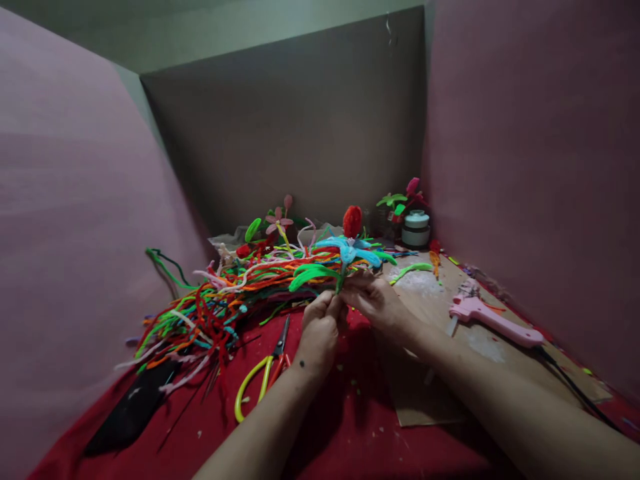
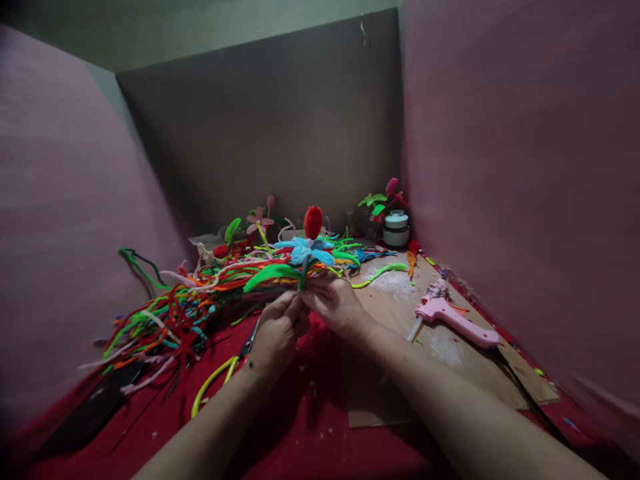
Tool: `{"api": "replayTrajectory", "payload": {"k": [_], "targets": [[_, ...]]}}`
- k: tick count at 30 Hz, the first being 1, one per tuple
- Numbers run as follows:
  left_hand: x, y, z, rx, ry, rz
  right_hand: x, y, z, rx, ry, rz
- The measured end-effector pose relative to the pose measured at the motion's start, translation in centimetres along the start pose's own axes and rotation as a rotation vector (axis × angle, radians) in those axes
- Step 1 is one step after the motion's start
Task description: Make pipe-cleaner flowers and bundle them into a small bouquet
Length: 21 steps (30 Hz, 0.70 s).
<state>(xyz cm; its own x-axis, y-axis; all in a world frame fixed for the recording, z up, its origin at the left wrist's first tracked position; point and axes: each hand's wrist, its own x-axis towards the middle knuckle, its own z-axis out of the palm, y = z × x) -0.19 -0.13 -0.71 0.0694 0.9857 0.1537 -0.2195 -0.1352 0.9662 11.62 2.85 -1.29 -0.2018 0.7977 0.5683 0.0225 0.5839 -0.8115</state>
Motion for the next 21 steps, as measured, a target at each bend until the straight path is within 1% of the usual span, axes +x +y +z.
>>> {"api": "replayTrajectory", "payload": {"k": [3,6,8,10,12,15,19,21], "targets": [[0.0,-0.2,0.0,-0.059,-0.021,0.001,0.0,-0.2,-0.3,-0.013,0.065,0.043],[0.0,-0.3,0.0,-0.097,-0.046,-0.006,0.0,-0.5,-0.2,0.122,0.077,0.147],[0.0,-0.4,0.0,-0.148,-0.062,-0.033,0.0,-0.8,-0.1,0.203,0.081,0.208],[0.0,-0.5,0.0,-0.220,-0.087,-0.067,0.0,-0.8,0.0,0.245,0.108,0.238],[0.0,-0.5,0.0,-0.286,-0.121,-0.086,0.0,-0.6,0.0,0.286,0.104,0.263],[-0.1,-0.3,-0.3,-0.374,-0.224,-0.127,-0.2,-0.1,-0.2,0.356,0.043,0.301],[-0.1,0.2,-1.1,-0.502,-0.455,-0.273,-0.4,0.3,-0.6,0.425,-0.041,0.328],[0.0,0.3,-1.3,-0.547,-0.529,-0.321,-0.4,0.3,-0.6,0.453,-0.044,0.320]]}}
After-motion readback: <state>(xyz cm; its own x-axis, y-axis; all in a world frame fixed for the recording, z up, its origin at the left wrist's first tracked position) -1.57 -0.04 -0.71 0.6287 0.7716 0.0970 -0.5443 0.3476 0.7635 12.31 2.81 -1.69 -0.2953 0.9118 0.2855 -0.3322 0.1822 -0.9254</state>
